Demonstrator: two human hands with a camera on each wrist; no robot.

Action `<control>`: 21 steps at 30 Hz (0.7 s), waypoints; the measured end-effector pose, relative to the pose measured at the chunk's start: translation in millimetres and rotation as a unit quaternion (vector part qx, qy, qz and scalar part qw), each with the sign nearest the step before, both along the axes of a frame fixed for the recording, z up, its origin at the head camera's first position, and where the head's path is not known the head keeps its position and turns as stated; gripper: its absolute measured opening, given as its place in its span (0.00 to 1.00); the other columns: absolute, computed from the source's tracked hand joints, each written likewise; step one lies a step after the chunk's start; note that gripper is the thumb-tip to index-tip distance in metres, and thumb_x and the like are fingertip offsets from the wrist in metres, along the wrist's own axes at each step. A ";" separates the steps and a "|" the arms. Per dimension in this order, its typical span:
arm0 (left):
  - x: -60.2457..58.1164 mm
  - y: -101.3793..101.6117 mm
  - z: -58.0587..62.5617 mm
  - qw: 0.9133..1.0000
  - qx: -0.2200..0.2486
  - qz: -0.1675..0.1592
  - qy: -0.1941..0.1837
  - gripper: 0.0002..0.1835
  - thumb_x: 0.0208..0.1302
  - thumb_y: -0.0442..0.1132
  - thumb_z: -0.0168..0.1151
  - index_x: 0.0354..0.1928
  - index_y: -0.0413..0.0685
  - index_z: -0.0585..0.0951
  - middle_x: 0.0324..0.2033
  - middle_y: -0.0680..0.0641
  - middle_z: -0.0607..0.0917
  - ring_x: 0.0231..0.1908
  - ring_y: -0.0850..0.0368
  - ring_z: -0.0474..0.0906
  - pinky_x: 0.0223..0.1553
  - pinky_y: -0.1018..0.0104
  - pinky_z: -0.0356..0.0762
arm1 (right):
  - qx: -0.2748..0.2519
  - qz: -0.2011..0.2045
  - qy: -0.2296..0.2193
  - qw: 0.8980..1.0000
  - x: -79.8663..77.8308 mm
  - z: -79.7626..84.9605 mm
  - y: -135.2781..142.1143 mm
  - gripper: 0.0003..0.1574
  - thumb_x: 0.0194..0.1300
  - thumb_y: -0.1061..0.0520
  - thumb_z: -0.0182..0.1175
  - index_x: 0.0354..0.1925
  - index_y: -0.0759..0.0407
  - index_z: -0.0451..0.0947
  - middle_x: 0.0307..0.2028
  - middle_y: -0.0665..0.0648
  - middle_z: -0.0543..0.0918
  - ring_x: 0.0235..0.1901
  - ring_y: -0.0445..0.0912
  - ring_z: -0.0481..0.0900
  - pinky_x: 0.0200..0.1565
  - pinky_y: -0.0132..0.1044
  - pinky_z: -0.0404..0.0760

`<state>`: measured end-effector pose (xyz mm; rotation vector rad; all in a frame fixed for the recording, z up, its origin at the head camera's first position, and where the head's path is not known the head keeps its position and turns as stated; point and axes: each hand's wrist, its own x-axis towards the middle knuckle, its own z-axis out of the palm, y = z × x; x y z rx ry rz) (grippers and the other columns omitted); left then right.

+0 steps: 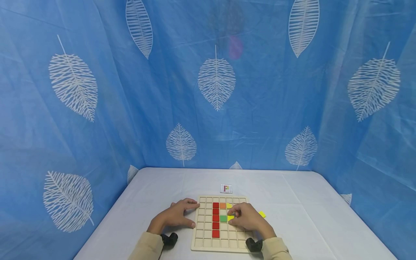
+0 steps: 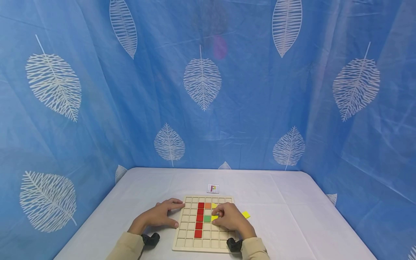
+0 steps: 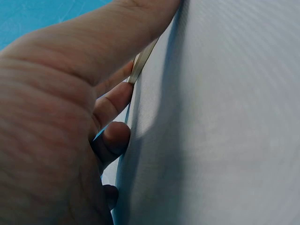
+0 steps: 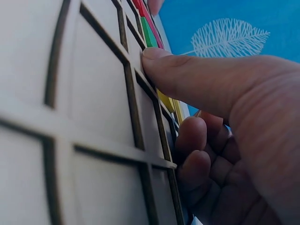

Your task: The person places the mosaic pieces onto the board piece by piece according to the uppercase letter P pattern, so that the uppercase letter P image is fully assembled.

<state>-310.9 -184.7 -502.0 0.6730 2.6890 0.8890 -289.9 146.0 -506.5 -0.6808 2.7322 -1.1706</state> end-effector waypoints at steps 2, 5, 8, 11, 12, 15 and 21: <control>0.3 0.2 0.4 1.000 -0.001 0.000 0.001 0.43 0.47 0.55 0.80 0.69 0.64 0.75 0.68 0.49 0.72 0.71 0.40 0.64 0.68 0.23 0.45 | -0.001 0.000 -0.002 1.000 0.0 -0.3 0.6 0.12 0.55 0.51 0.75 0.39 0.47 0.86 0.24 0.45 0.72 0.24 0.36 0.67 0.29 0.32 0.69; 0.4 0.1 0.6 1.000 -0.001 -0.001 -0.001 0.43 0.47 0.54 0.80 0.69 0.64 0.75 0.68 0.49 0.72 0.71 0.40 0.64 0.68 0.23 0.45 | 0.000 -0.001 -0.003 1.000 0.7 0.1 1.2 0.12 0.56 0.51 0.75 0.40 0.47 0.86 0.24 0.45 0.73 0.25 0.36 0.67 0.29 0.31 0.69; 0.3 -0.2 -0.2 1.000 0.000 0.000 -0.003 0.44 0.48 0.55 0.80 0.69 0.63 0.74 0.68 0.49 0.72 0.71 0.40 0.63 0.68 0.24 0.45 | -0.003 0.002 -0.001 1.000 1.6 1.2 0.9 0.13 0.56 0.51 0.75 0.40 0.48 0.86 0.24 0.45 0.72 0.24 0.36 0.67 0.29 0.31 0.69; 0.4 -0.3 -0.3 1.000 0.000 0.000 -0.003 0.44 0.48 0.55 0.80 0.70 0.63 0.74 0.68 0.49 0.72 0.71 0.40 0.63 0.68 0.24 0.45 | -0.007 0.007 -0.001 1.000 2.3 2.2 0.3 0.13 0.56 0.52 0.74 0.41 0.50 0.86 0.24 0.46 0.72 0.24 0.36 0.66 0.29 0.31 0.69; 0.4 -0.3 0.0 1.000 0.000 0.000 -0.002 0.44 0.48 0.55 0.80 0.70 0.62 0.74 0.68 0.49 0.72 0.71 0.40 0.63 0.68 0.24 0.45 | -0.008 0.007 -0.002 1.000 2.4 2.3 0.4 0.13 0.57 0.52 0.74 0.41 0.50 0.86 0.24 0.46 0.72 0.24 0.36 0.66 0.29 0.31 0.69; 1.3 -0.3 0.9 1.000 0.000 -0.001 -0.003 0.44 0.48 0.55 0.80 0.70 0.62 0.74 0.68 0.48 0.72 0.71 0.40 0.64 0.68 0.24 0.45 | -0.004 0.006 -0.004 1.000 1.8 1.7 0.9 0.13 0.57 0.52 0.74 0.41 0.49 0.86 0.24 0.45 0.72 0.24 0.35 0.66 0.30 0.31 0.69; 3.2 -0.6 3.1 1.000 0.005 -0.004 -0.005 0.44 0.48 0.55 0.80 0.70 0.59 0.74 0.68 0.47 0.72 0.71 0.40 0.64 0.68 0.23 0.45 | -0.010 0.006 -0.009 1.000 1.9 0.9 0.4 0.13 0.56 0.52 0.74 0.41 0.50 0.86 0.25 0.46 0.73 0.25 0.36 0.67 0.29 0.31 0.69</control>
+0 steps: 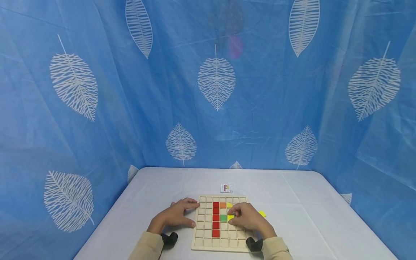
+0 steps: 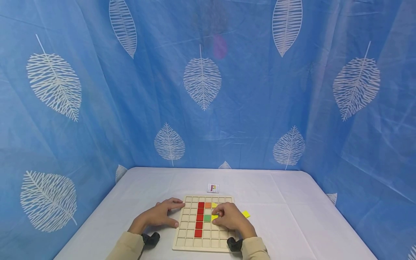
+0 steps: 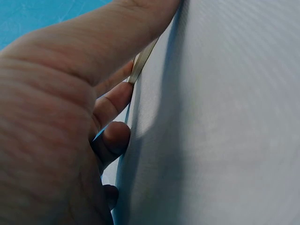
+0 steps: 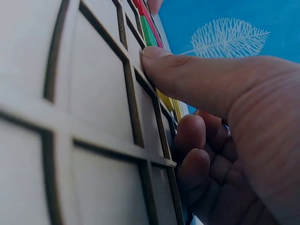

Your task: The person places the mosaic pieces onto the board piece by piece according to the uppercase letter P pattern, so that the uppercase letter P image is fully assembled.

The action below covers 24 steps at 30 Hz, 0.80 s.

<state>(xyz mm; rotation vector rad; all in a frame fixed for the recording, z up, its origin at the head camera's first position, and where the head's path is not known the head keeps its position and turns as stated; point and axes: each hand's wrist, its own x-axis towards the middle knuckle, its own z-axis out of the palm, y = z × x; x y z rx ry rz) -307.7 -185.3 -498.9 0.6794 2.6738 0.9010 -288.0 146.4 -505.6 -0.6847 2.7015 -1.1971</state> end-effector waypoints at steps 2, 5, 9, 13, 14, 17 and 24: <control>0.2 -0.1 0.1 1.000 0.000 0.000 0.000 0.44 0.48 0.55 0.79 0.70 0.59 0.74 0.68 0.47 0.72 0.71 0.40 0.64 0.68 0.23 0.45 | -0.002 0.001 -0.003 1.000 0.4 -0.2 -0.2 0.13 0.56 0.52 0.74 0.41 0.51 0.86 0.25 0.46 0.73 0.25 0.36 0.67 0.29 0.31 0.69; 0.5 0.0 0.0 1.000 0.000 0.002 -0.003 0.44 0.48 0.55 0.79 0.70 0.59 0.74 0.68 0.47 0.72 0.71 0.40 0.63 0.68 0.23 0.44 | -0.002 0.001 -0.007 1.000 0.8 0.1 0.0 0.14 0.56 0.52 0.75 0.42 0.51 0.86 0.25 0.46 0.73 0.25 0.36 0.67 0.29 0.31 0.69; 0.1 0.9 0.3 1.000 0.000 0.004 -0.005 0.44 0.48 0.55 0.80 0.70 0.60 0.74 0.68 0.48 0.72 0.71 0.39 0.63 0.68 0.22 0.42 | -0.001 0.003 -0.006 1.000 0.2 0.9 1.2 0.15 0.56 0.52 0.75 0.42 0.50 0.86 0.25 0.46 0.73 0.25 0.36 0.68 0.29 0.31 0.69; -0.4 0.9 -0.7 1.000 -0.002 0.009 -0.006 0.44 0.48 0.55 0.80 0.70 0.62 0.74 0.68 0.48 0.72 0.72 0.40 0.63 0.68 0.22 0.41 | -0.006 0.017 -0.007 1.000 -1.3 1.7 3.4 0.16 0.57 0.52 0.74 0.44 0.51 0.86 0.27 0.47 0.73 0.26 0.36 0.68 0.29 0.31 0.69; -0.6 0.8 -0.7 1.000 -0.002 0.011 -0.007 0.44 0.47 0.55 0.80 0.70 0.62 0.74 0.68 0.48 0.72 0.72 0.40 0.63 0.69 0.22 0.42 | -0.008 0.021 -0.009 1.000 -1.7 2.0 4.1 0.17 0.57 0.51 0.74 0.45 0.52 0.86 0.27 0.47 0.73 0.26 0.36 0.67 0.29 0.31 0.69; -1.0 0.9 -0.4 1.000 -0.005 0.018 -0.008 0.44 0.46 0.56 0.80 0.69 0.64 0.74 0.68 0.49 0.72 0.72 0.41 0.63 0.70 0.25 0.45 | -0.023 0.037 -0.019 0.999 -2.0 4.2 6.2 0.18 0.60 0.52 0.73 0.48 0.54 0.85 0.28 0.49 0.73 0.25 0.36 0.66 0.28 0.30 0.69; -2.2 0.5 -0.9 1.000 -0.004 0.008 -0.005 0.44 0.47 0.55 0.80 0.70 0.63 0.74 0.68 0.49 0.72 0.71 0.40 0.63 0.68 0.24 0.47 | -0.044 0.056 -0.038 0.997 -3.8 8.4 10.3 0.16 0.65 0.51 0.68 0.49 0.55 0.83 0.30 0.50 0.71 0.26 0.35 0.65 0.29 0.30 0.70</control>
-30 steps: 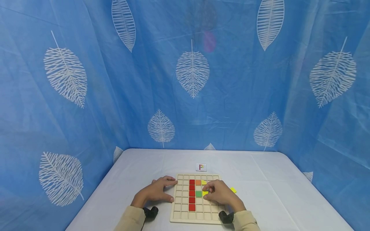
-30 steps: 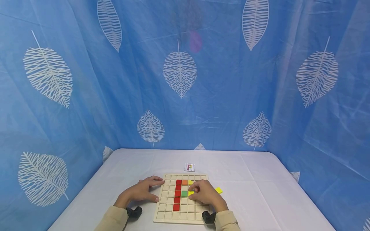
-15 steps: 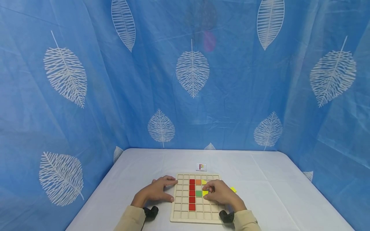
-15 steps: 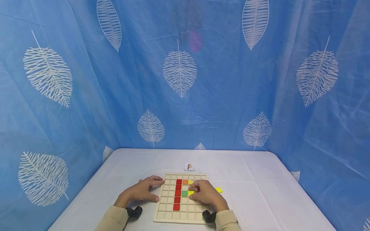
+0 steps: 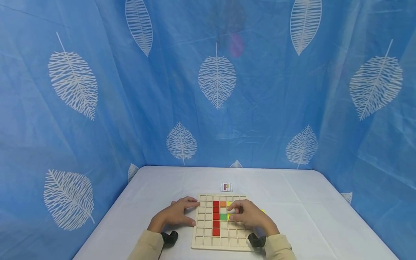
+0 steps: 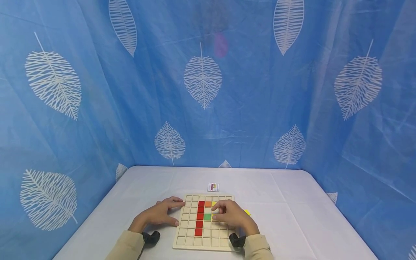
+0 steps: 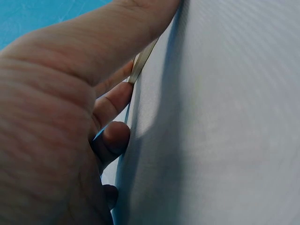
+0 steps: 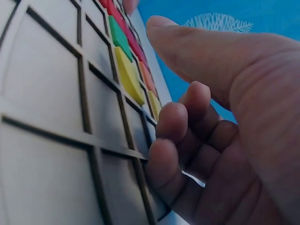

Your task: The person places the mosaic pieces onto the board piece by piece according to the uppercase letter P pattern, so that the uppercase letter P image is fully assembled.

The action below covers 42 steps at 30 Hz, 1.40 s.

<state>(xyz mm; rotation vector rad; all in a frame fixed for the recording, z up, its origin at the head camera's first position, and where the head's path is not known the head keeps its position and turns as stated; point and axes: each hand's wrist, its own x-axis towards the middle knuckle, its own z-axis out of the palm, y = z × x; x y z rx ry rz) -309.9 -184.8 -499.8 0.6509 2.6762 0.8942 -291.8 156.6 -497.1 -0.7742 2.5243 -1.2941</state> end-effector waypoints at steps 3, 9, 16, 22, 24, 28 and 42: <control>-1.7 -0.8 -1.4 1.000 -0.004 -0.005 0.005 0.44 0.48 0.55 0.79 0.70 0.63 0.73 0.68 0.48 0.72 0.71 0.41 0.63 0.68 0.24 0.46 | -0.009 0.004 -0.009 1.000 -0.3 3.3 1.2 0.14 0.66 0.51 0.67 0.48 0.55 0.83 0.30 0.50 0.71 0.26 0.36 0.65 0.30 0.31 0.71; -3.0 -1.0 -2.3 1.000 -0.006 -0.003 0.005 0.44 0.48 0.56 0.79 0.70 0.63 0.73 0.68 0.49 0.71 0.71 0.42 0.63 0.69 0.25 0.46 | -0.008 0.039 -0.005 0.999 0.6 9.2 1.9 0.15 0.70 0.51 0.63 0.51 0.57 0.82 0.29 0.49 0.71 0.25 0.35 0.65 0.30 0.30 0.71; -0.2 0.4 -0.7 1.000 -0.004 -0.002 0.002 0.44 0.47 0.55 0.80 0.70 0.62 0.74 0.68 0.49 0.72 0.71 0.41 0.63 0.69 0.24 0.45 | 0.009 0.062 0.024 0.998 6.8 21.3 -1.0 0.20 0.71 0.49 0.62 0.55 0.58 0.80 0.30 0.48 0.73 0.26 0.34 0.68 0.32 0.30 0.72; -2.3 -1.1 -3.3 1.000 0.001 -0.010 0.005 0.45 0.48 0.55 0.79 0.70 0.61 0.74 0.69 0.48 0.71 0.72 0.40 0.62 0.68 0.21 0.41 | 0.007 0.062 0.046 0.997 10.7 33.0 -0.5 0.21 0.72 0.49 0.61 0.56 0.60 0.79 0.33 0.50 0.76 0.30 0.36 0.71 0.35 0.32 0.74; -2.5 -1.2 -3.6 1.000 0.001 -0.011 0.005 0.45 0.48 0.55 0.79 0.70 0.61 0.73 0.69 0.48 0.71 0.72 0.40 0.63 0.68 0.21 0.41 | 0.010 0.059 0.047 0.997 10.9 34.6 0.7 0.21 0.72 0.49 0.60 0.56 0.59 0.79 0.34 0.49 0.76 0.30 0.35 0.71 0.35 0.32 0.75; -2.1 -0.9 -3.5 1.000 0.002 -0.009 0.003 0.44 0.48 0.55 0.79 0.70 0.61 0.74 0.69 0.48 0.71 0.72 0.40 0.63 0.68 0.21 0.41 | 0.012 0.050 0.051 0.997 11.8 37.7 4.9 0.22 0.72 0.48 0.60 0.56 0.60 0.78 0.33 0.49 0.74 0.30 0.35 0.70 0.34 0.32 0.75; -1.3 -0.2 -0.9 1.000 -0.003 -0.009 -0.001 0.44 0.49 0.55 0.79 0.70 0.62 0.73 0.68 0.49 0.71 0.71 0.41 0.63 0.68 0.24 0.46 | -0.001 -0.012 0.058 0.998 11.1 43.4 24.3 0.22 0.68 0.46 0.65 0.55 0.55 0.79 0.33 0.51 0.74 0.31 0.39 0.73 0.33 0.33 0.73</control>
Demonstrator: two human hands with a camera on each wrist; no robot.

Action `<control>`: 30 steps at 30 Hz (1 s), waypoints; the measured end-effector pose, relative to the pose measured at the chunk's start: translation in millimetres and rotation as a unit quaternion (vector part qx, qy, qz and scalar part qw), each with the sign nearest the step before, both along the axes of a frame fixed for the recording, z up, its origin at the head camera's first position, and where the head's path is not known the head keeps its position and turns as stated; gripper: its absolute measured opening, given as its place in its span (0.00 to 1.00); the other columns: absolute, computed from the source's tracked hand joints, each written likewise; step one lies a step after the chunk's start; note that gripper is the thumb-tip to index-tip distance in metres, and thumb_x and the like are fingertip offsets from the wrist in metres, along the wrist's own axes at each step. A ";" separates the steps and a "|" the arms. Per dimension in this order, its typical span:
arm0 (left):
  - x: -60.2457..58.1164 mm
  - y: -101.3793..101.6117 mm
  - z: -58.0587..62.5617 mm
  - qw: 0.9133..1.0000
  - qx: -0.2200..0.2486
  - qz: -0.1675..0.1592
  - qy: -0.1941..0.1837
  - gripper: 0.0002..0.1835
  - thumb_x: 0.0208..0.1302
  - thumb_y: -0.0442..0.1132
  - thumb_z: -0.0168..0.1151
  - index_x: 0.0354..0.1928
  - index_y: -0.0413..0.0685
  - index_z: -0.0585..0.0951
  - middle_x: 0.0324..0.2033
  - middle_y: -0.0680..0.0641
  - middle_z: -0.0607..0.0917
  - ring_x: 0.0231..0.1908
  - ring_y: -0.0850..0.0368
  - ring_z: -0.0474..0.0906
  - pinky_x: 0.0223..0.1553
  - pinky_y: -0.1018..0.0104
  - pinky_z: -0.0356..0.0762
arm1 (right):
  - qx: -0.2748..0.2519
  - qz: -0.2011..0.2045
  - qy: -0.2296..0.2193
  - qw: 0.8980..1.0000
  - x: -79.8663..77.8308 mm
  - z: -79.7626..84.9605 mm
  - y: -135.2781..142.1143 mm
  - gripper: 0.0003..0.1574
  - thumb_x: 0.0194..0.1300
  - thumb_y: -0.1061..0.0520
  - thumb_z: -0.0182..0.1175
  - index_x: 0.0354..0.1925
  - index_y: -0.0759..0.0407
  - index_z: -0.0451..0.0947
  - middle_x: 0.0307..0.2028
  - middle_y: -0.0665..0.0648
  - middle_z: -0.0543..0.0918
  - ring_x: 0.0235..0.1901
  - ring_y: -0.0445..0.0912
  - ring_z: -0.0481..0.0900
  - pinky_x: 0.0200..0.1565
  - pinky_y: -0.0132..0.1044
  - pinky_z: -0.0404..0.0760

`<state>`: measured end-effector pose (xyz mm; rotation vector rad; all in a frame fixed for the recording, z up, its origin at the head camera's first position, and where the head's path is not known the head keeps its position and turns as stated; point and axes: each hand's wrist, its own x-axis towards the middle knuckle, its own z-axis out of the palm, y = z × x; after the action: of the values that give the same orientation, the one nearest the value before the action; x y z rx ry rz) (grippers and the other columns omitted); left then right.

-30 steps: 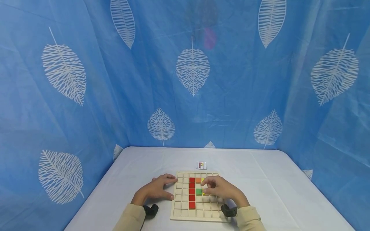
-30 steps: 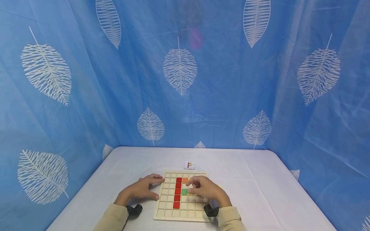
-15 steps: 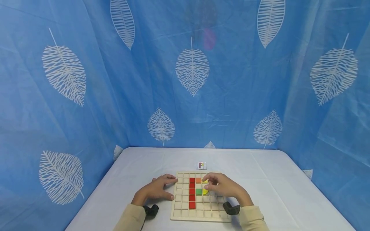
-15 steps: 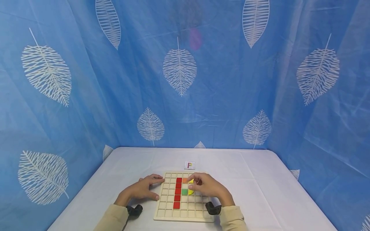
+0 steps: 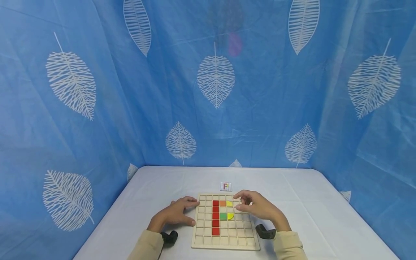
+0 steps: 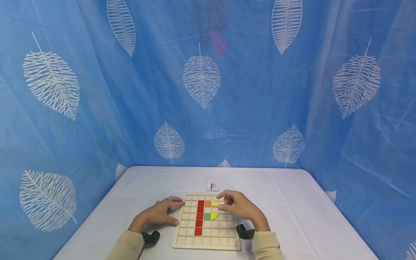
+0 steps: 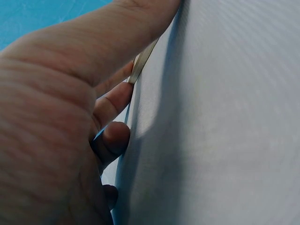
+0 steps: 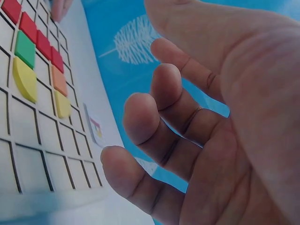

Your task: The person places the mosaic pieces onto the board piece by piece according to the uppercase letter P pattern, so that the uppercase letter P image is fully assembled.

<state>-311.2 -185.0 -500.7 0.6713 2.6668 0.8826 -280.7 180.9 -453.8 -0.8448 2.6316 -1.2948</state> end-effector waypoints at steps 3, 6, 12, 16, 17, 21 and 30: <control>-0.4 -0.6 -1.2 1.000 0.001 -0.002 0.001 0.44 0.48 0.56 0.79 0.71 0.63 0.73 0.69 0.49 0.71 0.72 0.41 0.63 0.68 0.23 0.45 | -0.003 -0.010 -0.003 1.000 -2.1 -1.3 7.8 0.22 0.68 0.47 0.65 0.55 0.54 0.79 0.33 0.52 0.74 0.31 0.39 0.73 0.33 0.34 0.74; -0.6 -1.4 -2.0 1.000 0.001 -0.004 0.003 0.45 0.49 0.57 0.79 0.71 0.63 0.73 0.69 0.48 0.71 0.72 0.40 0.63 0.68 0.22 0.44 | -0.011 -0.023 -0.006 1.000 -3.3 -2.2 16.4 0.22 0.68 0.48 0.65 0.56 0.55 0.79 0.33 0.53 0.74 0.31 0.39 0.72 0.33 0.34 0.73; -0.3 -2.9 -1.2 1.000 0.001 -0.008 0.013 0.44 0.50 0.55 0.78 0.71 0.61 0.73 0.69 0.47 0.71 0.72 0.39 0.63 0.67 0.22 0.44 | -0.028 -0.046 -0.011 0.998 -4.0 -3.2 31.2 0.23 0.66 0.51 0.67 0.57 0.56 0.78 0.33 0.54 0.72 0.30 0.40 0.71 0.32 0.36 0.72; 0.1 -2.3 -1.0 1.000 0.004 -0.011 0.014 0.44 0.49 0.55 0.79 0.70 0.60 0.74 0.69 0.46 0.71 0.71 0.38 0.63 0.67 0.21 0.45 | -0.038 -0.063 -0.025 0.997 -4.1 -4.8 38.8 0.25 0.64 0.54 0.68 0.57 0.58 0.78 0.33 0.55 0.70 0.30 0.41 0.70 0.31 0.35 0.71; 0.1 -2.3 -1.2 1.000 0.005 -0.011 0.013 0.44 0.49 0.55 0.79 0.70 0.60 0.74 0.69 0.46 0.71 0.71 0.39 0.63 0.67 0.21 0.44 | -0.039 -0.066 -0.030 0.997 -4.4 -5.8 40.4 0.25 0.64 0.55 0.68 0.58 0.59 0.78 0.33 0.55 0.70 0.30 0.41 0.69 0.30 0.35 0.71; -0.1 -2.4 -3.5 1.000 0.005 -0.009 0.012 0.44 0.49 0.56 0.79 0.70 0.61 0.74 0.68 0.47 0.72 0.71 0.39 0.64 0.67 0.21 0.44 | -0.036 -0.078 -0.048 0.995 -6.6 -11.7 45.4 0.26 0.65 0.55 0.68 0.59 0.63 0.77 0.33 0.55 0.69 0.29 0.41 0.68 0.29 0.34 0.70; 0.5 -1.9 -2.4 1.000 0.009 -0.005 0.011 0.44 0.48 0.55 0.79 0.70 0.61 0.74 0.68 0.47 0.72 0.71 0.39 0.64 0.67 0.23 0.45 | -0.029 -0.097 -0.056 0.993 -8.8 -22.1 52.8 0.27 0.64 0.56 0.69 0.59 0.64 0.77 0.33 0.55 0.69 0.29 0.41 0.68 0.29 0.33 0.68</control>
<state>-310.7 -186.9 -503.1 0.7014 2.6761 0.9023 -289.5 233.6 -475.9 -0.5158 2.6534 -1.4246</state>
